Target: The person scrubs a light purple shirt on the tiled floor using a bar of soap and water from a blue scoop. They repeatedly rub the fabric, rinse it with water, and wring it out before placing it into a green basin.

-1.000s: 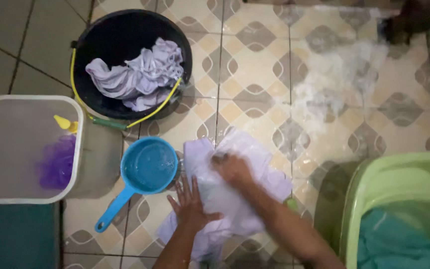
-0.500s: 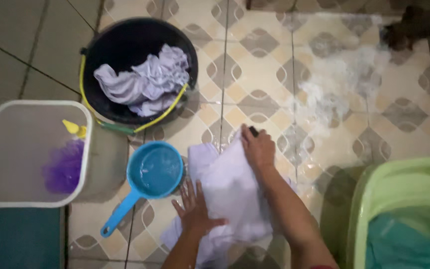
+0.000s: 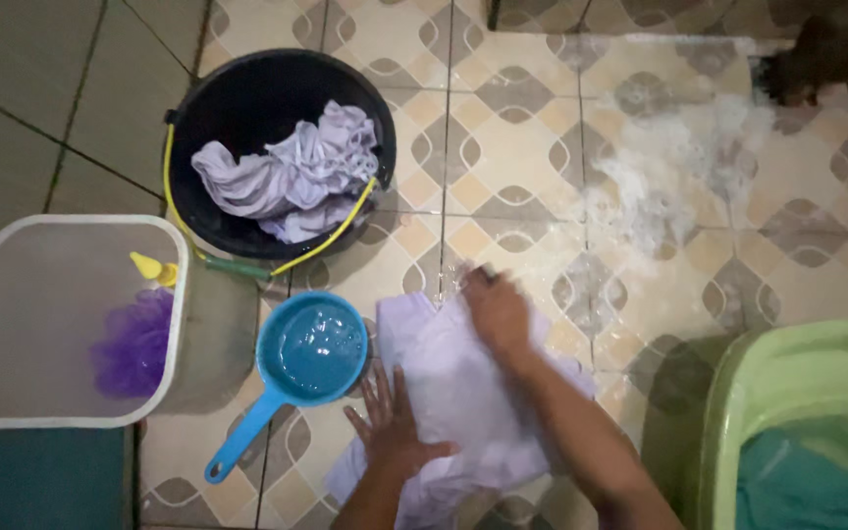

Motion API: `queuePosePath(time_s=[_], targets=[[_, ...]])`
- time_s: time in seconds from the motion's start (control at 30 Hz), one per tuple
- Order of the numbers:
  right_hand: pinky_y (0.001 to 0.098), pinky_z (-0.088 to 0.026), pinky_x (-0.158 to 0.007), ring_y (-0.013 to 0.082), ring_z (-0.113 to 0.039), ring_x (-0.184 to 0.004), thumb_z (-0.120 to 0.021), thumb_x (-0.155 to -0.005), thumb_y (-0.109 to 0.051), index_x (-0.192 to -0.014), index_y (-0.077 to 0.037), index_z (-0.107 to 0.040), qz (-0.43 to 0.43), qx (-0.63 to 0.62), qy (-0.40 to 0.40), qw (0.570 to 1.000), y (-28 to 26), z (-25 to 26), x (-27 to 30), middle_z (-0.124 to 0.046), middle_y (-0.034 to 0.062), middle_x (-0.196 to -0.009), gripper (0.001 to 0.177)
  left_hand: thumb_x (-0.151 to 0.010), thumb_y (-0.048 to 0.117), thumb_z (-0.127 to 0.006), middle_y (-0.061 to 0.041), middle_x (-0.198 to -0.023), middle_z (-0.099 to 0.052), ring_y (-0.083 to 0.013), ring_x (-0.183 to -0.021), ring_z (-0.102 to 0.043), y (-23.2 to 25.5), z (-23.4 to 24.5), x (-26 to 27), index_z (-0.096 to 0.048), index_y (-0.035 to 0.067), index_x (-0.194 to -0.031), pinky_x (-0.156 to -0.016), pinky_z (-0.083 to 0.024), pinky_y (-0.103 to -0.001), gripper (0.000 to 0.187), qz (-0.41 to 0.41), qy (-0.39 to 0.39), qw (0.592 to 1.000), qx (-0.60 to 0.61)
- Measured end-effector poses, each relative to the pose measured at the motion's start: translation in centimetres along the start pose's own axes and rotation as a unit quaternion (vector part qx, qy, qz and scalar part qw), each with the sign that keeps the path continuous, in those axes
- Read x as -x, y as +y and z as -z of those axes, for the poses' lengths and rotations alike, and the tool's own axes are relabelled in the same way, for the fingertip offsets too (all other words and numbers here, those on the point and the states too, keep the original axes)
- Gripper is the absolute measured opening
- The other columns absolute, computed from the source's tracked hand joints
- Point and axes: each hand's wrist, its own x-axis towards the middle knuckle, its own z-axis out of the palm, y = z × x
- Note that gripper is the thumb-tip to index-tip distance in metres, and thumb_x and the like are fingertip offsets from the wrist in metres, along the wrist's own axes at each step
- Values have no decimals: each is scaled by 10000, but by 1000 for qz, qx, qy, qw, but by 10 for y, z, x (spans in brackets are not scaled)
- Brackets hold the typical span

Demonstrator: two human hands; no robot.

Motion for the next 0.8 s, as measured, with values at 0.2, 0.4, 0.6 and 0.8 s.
queuePosePath(time_s=[0.2, 0.4, 0.6, 0.8], targets=[[539, -535, -647, 366, -677, -839, -611, -922, -299, -1064, -144, -705, 371, 239, -66, 895, 13, -63, 78, -687, 181, -908, 230, -530, 765, -872, -147, -1692, 282, -378, -1559, 245, -5, -8, -1, 195, 129, -1607, -1161, 97, -737, 1645, -21, 21, 1000, 7], [551, -517, -533, 427, -651, -669, -552, -980, -266, -1255, -180, -700, 261, 197, 155, 932, -3, 29, -11, -650, 279, -825, 324, -484, 776, -878, -119, -1708, 247, -368, -1571, 232, -1, 0, 2, 180, 155, -1617, -1177, 81, -736, 1671, -7, 9, 1000, 18], [482, -529, -579, 323, -655, -716, -587, -939, -215, -1263, -321, -692, 455, 170, -13, 874, -2, -43, 91, -633, 124, -797, 357, -449, 854, -849, -136, -1700, 191, -396, -1563, 192, -12, -19, -8, 114, 155, -1606, -1133, 42, -786, 1659, -43, 74, 996, 21], [569, -538, -671, 446, -672, -797, -490, -1038, -260, -1107, -102, -652, 155, 147, 97, 972, -11, 49, -32, -675, 245, -943, 236, -468, 828, -855, -131, -1713, 203, -402, -1576, 178, 1, -3, -5, 134, 147, -1629, -1149, 23, -780, 1670, 2, 5, 999, -42]])
